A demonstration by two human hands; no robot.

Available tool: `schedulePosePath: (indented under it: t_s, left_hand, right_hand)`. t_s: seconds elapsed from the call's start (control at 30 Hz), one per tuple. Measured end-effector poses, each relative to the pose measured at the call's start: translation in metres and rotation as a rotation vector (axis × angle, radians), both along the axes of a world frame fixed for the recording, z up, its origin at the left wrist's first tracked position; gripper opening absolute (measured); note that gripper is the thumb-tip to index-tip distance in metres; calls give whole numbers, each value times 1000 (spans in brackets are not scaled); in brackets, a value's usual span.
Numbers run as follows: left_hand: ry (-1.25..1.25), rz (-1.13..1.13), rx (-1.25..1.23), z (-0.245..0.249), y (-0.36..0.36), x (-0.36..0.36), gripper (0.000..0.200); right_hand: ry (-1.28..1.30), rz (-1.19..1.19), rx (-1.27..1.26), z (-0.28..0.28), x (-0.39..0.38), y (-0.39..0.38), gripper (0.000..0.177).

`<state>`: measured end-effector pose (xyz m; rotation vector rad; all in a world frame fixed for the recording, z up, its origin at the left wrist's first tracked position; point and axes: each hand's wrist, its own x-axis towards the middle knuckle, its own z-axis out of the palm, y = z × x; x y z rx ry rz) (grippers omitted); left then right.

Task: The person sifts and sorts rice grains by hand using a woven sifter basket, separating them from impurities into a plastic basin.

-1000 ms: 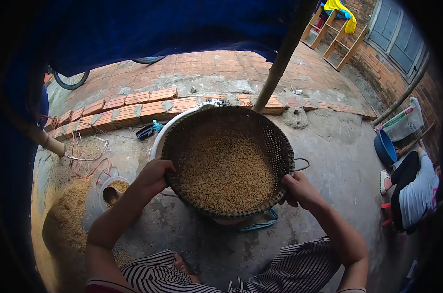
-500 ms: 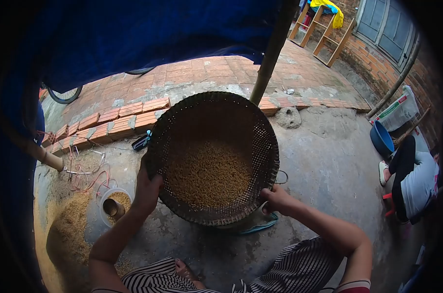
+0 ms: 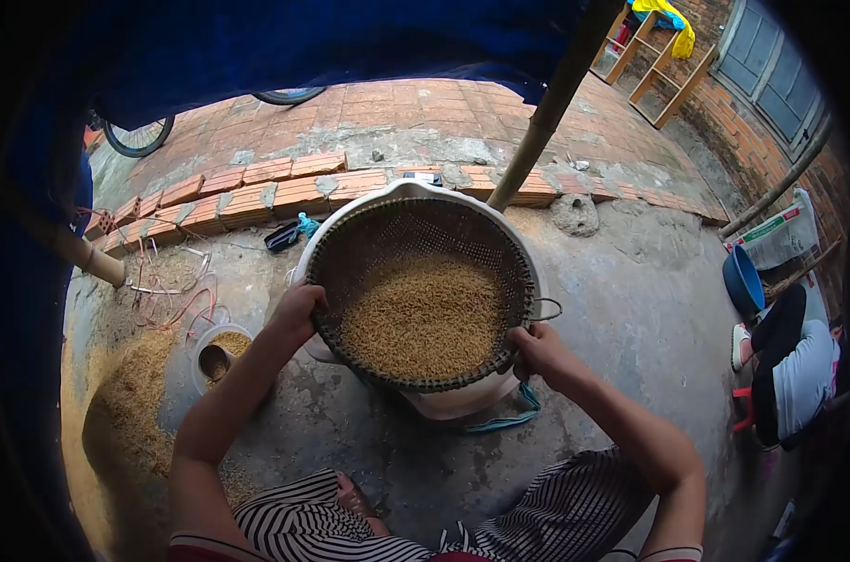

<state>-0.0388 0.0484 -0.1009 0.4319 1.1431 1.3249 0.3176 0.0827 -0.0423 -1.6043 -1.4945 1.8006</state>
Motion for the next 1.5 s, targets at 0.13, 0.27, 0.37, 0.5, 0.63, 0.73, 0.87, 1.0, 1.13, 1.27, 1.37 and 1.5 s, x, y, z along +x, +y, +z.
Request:
schedulePosePath:
  t_s: [0.13, 0.27, 0.37, 0.5, 0.63, 0.73, 0.87, 1.0, 1.13, 1.27, 1.37, 1.5]
  left_hand:
    - [0, 24, 39, -18, 23, -5, 37]
    - [272, 18, 29, -94, 37, 17, 43]
    - [419, -28, -257, -118, 41, 11, 42]
    - [258, -24, -286, -94, 28, 22, 52]
    - [338, -25, -337, -95, 30, 23, 56]
    - [349, -25, -284, -111, 35, 20, 56]
    - [406, -26, -264, -120, 36, 18, 54]
    - [443, -5, -261, -122, 36, 19, 52]
    - [345, 74, -240, -113, 35, 22, 54]
    - [426, 34, -311, -108, 35, 24, 54]
    - [350, 40, -258, -116, 36, 23, 54]
    - [336, 29, -297, -112, 36, 22, 55]
  right_hand:
    - [73, -71, 42, -15, -5, 6, 35]
    - [-3, 4, -117, -45, 13, 12, 63]
    - [-286, 314, 99, -52, 9, 12, 55]
    - [-406, 690, 485, -46, -19, 31, 43]
    - [-437, 643, 577, -72, -62, 101, 45]
    - [-459, 408, 546, -134, -75, 126, 53]
    - [-683, 182, 467, -191, -114, 108, 72]
    - [-580, 388, 524, -194, -176, 70, 72]
    - [-325, 683, 692, -184, -164, 34, 53]
    - [-314, 1135, 630, -161, -113, 50, 39]
    - [-524, 1153, 732, -170, -87, 88, 34]
    - [-745, 826, 659, -188, -106, 138, 51]
